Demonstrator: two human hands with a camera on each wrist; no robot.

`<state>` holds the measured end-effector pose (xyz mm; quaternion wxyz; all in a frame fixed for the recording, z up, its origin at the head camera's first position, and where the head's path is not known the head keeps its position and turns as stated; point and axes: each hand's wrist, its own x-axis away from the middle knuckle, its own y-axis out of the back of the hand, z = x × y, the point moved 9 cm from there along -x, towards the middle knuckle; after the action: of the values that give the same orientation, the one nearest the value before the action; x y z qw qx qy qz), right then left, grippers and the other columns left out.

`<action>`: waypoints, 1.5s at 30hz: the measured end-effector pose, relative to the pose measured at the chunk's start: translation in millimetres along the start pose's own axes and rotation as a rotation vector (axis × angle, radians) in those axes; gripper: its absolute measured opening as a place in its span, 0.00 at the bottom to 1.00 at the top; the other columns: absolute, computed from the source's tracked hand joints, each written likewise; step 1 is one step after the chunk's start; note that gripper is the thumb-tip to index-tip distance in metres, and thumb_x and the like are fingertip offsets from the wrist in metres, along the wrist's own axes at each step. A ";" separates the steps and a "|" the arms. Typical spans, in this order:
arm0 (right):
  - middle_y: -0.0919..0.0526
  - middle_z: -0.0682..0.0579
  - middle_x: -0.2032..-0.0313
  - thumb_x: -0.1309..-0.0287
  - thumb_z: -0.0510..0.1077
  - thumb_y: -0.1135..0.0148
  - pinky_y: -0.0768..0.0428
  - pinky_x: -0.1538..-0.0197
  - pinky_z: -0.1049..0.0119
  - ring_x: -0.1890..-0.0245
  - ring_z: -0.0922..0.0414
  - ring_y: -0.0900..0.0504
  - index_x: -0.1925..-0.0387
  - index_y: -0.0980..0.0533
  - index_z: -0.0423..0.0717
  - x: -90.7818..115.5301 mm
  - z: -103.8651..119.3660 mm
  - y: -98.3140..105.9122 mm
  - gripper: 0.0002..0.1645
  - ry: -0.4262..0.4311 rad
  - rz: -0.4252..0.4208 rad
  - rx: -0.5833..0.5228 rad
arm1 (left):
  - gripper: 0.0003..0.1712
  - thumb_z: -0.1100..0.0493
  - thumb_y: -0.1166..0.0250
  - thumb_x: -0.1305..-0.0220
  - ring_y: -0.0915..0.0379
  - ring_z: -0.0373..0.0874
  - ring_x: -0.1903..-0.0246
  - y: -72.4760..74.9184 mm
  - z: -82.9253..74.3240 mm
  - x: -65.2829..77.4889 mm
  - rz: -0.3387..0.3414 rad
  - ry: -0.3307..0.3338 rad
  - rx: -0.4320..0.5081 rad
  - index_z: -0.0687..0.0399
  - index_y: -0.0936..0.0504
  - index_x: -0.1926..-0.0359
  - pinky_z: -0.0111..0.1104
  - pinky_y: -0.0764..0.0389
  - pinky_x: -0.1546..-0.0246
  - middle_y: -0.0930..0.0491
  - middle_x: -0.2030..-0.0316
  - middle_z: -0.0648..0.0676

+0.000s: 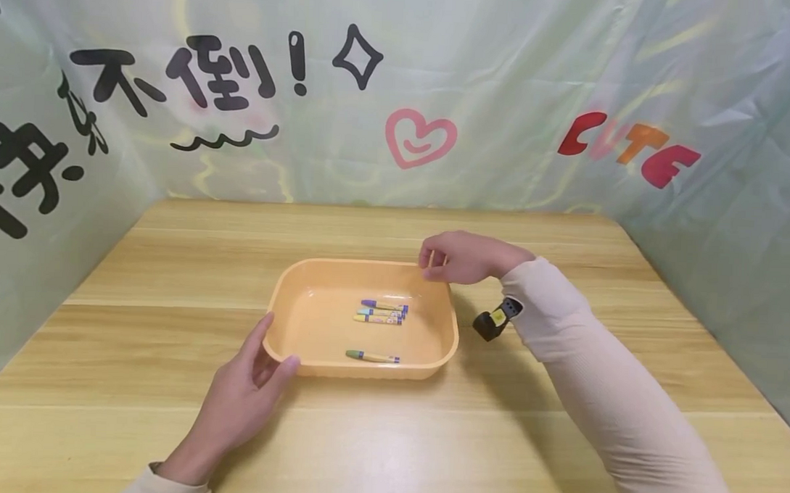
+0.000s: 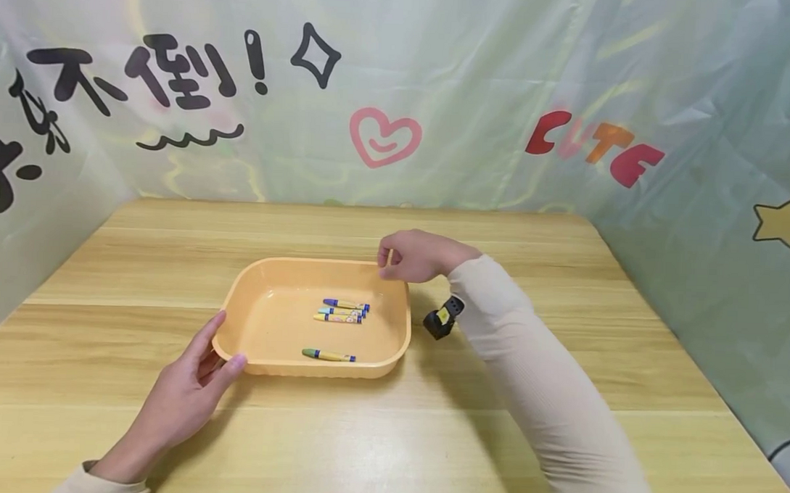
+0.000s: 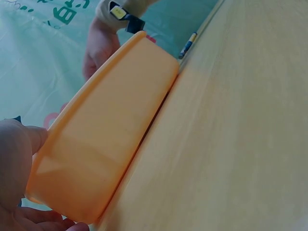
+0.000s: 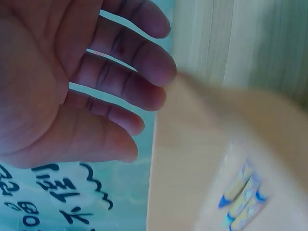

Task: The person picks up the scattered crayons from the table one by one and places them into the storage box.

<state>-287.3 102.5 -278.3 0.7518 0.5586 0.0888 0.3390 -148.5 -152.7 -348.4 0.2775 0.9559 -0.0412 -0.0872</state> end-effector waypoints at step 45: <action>0.19 0.53 0.68 0.41 0.43 0.32 0.19 0.60 0.58 0.65 0.57 0.22 0.65 0.23 0.40 89.7 -146.3 -39.0 0.10 -0.187 -0.022 -0.151 | 0.44 0.47 0.42 0.29 0.29 0.61 0.43 -0.1 0.3 0.4 0.002 -0.026 -0.027 0.56 0.56 0.24 0.41 0.24 0.47 0.39 0.33 0.66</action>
<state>-278.5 265.5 -344.1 0.8002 0.5288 -0.0016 0.2829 -148.2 -152.9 -348.7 0.2898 0.9508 -0.0447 -0.1000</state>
